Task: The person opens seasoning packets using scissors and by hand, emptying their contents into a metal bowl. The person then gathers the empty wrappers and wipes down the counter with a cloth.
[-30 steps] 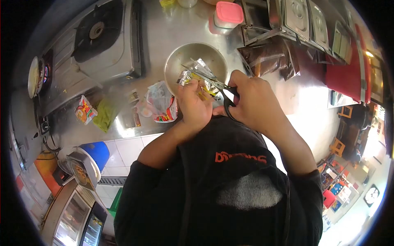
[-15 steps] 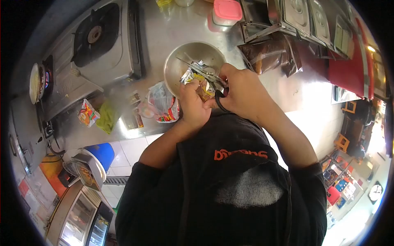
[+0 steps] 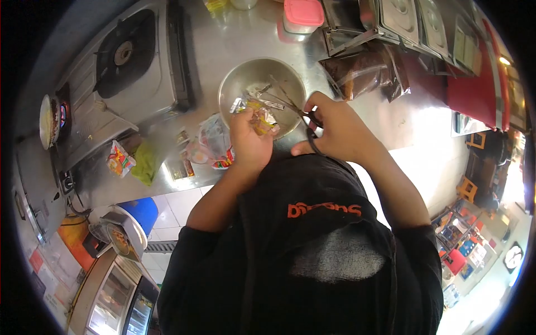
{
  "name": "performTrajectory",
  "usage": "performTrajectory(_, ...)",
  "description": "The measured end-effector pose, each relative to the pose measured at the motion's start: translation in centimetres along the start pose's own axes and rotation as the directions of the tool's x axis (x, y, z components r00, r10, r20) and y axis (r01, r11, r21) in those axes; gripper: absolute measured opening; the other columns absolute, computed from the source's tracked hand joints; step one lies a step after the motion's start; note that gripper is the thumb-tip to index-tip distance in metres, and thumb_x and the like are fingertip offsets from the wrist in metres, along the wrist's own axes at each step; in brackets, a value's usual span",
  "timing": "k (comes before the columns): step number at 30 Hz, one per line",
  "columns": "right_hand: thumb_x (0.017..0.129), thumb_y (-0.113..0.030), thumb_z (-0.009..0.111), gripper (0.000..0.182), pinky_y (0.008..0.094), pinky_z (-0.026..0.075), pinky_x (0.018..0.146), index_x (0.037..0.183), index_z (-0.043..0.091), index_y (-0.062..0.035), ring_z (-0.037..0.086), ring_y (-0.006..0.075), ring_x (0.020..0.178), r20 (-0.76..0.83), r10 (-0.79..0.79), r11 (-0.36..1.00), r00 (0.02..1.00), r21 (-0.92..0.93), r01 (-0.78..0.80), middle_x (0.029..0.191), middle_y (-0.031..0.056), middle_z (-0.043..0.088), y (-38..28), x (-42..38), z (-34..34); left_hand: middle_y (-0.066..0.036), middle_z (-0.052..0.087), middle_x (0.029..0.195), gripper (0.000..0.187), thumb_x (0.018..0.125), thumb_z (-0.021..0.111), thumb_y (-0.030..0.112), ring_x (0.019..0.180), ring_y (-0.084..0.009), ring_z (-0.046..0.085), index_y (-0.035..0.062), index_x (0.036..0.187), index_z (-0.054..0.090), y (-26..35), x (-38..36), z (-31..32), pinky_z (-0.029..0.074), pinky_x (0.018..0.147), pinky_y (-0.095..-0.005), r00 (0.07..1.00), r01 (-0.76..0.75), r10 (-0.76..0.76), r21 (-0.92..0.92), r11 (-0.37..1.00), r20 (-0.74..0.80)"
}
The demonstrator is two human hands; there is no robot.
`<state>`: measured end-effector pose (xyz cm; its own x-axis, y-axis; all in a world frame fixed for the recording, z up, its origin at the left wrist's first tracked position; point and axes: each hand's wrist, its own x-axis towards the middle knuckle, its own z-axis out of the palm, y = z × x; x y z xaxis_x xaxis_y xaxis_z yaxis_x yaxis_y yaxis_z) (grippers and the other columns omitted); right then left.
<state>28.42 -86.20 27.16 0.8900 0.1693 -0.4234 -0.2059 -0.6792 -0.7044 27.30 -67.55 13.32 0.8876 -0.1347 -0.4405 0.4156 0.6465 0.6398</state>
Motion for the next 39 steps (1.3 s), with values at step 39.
performTrajectory(39,0.083,-0.019,0.060,0.016,0.0370,0.057,0.069,0.081,0.072,-0.0081,0.068,0.0243,0.091,0.248,-0.162,0.602,0.955,-0.742,0.294,0.092,0.0099,0.070,5.0,12.0,9.6,-0.006,0.061,0.098,0.020,0.089,0.052,0.024,0.091,-0.0208,0.057,0.0083,0.100,0.057,5.9,1.0,-3.1,0.044,0.078,-0.0370,0.996,-0.043,0.020,-0.256,0.966,-0.092)
